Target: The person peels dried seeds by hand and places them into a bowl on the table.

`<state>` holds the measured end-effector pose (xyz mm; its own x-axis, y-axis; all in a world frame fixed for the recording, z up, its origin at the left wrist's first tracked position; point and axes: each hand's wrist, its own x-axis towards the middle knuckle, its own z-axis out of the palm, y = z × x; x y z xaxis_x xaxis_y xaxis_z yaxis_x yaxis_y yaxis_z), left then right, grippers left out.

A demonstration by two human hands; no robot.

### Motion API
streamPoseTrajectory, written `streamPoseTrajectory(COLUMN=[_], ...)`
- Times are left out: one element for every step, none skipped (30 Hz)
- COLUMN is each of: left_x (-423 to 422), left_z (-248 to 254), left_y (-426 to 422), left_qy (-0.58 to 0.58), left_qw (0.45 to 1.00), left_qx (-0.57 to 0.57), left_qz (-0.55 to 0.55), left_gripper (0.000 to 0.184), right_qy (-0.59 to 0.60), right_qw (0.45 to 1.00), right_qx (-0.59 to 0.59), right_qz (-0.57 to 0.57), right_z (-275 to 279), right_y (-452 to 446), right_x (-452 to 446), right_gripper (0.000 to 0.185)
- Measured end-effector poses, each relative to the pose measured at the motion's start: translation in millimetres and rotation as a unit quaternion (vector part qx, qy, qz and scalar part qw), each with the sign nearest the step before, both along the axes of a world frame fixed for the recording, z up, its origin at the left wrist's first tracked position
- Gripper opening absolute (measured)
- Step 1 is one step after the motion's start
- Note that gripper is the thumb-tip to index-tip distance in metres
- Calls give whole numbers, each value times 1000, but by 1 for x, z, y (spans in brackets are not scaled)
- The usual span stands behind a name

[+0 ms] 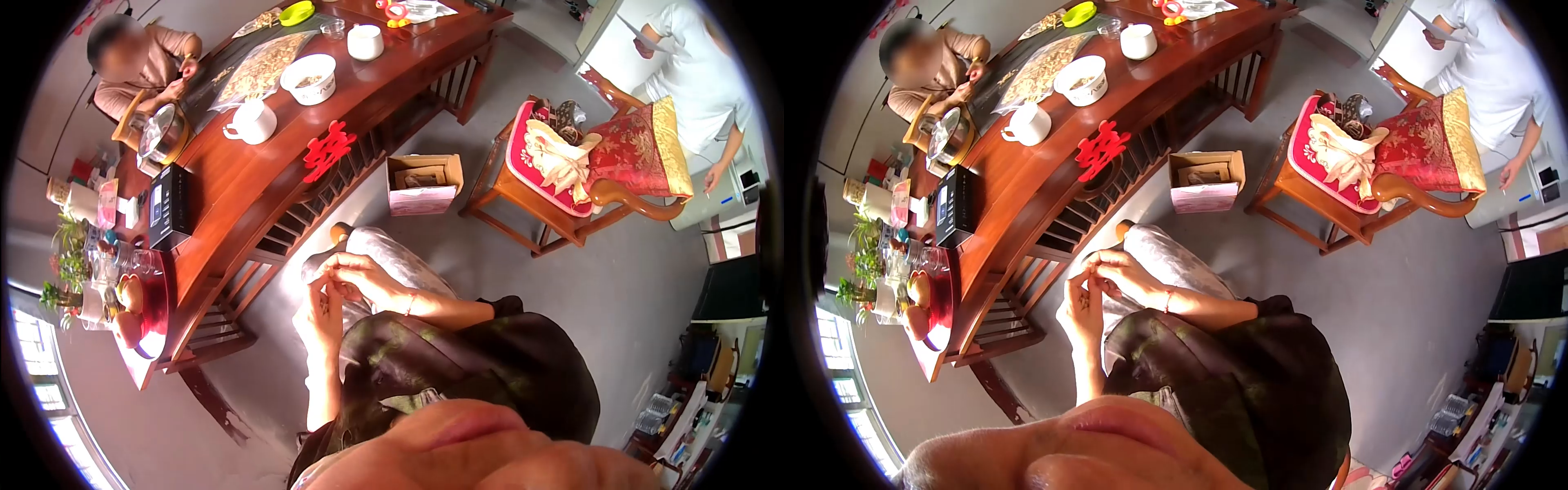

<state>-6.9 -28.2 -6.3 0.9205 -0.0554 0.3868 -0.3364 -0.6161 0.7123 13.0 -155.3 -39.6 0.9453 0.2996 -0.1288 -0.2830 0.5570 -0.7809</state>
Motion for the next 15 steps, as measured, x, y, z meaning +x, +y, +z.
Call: streamPoseTrajectory(left_x=[0,0,-1,-1,-2,-2,-2,-3,-4,-4,-4,-4,-3,-3,-1], left_z=[-1,-2,-4,-5,-6,-7,-8,-8,-6,-3,-1,-1,-2,-3,-8], left_y=[0,1,3,4,5,4,4,4,4,4,4,5,5,7,12], left_qy=[-5,-11,-9,-10,-12,-12,-19,-26,-26,-11,3,3,46,89,107], left_qw=[1000,1000,1000,1000,999,999,999,999,999,999,1000,1000,996,982,971], left_qx=[7,15,14,22,29,28,26,25,26,15,4,5,-79,-163,-210], left_qz=[-1,-3,-9,-16,-24,-30,-32,-33,-35,-31,-26,-24,-22,-19,-29], left_gripper=[13,13,13,13,14,14,14,14,14,13,12,12,10,7,7], right_qy=[1,1,-4,-8,1,2,3,3,4,18,32,32,22,12,19], right_qw=[1000,1000,1000,1000,1000,1000,1000,1000,1000,1000,999,999,999,999,999], right_qx=[6,5,5,5,0,-1,-11,-19,-18,-17,-15,-15,-23,-31,-17], right_qz=[9,3,4,6,6,0,5,12,10,12,14,16,15,14,22], right_z=[0,1,3,4,1,1,3,3,2,1,0,-1,-2,-2,0], right_y=[-2,-3,-4,-4,-4,-5,-6,-6,-6,-6,-5,-4,-4,-3,-4], right_x=[0,0,0,-2,-1,-2,-3,-3,-4,-3,-3,-4,-5,-6,-6], right_gripper=[15,15,15,15,15,15,14,14,14,15,15,15,15,16,17])
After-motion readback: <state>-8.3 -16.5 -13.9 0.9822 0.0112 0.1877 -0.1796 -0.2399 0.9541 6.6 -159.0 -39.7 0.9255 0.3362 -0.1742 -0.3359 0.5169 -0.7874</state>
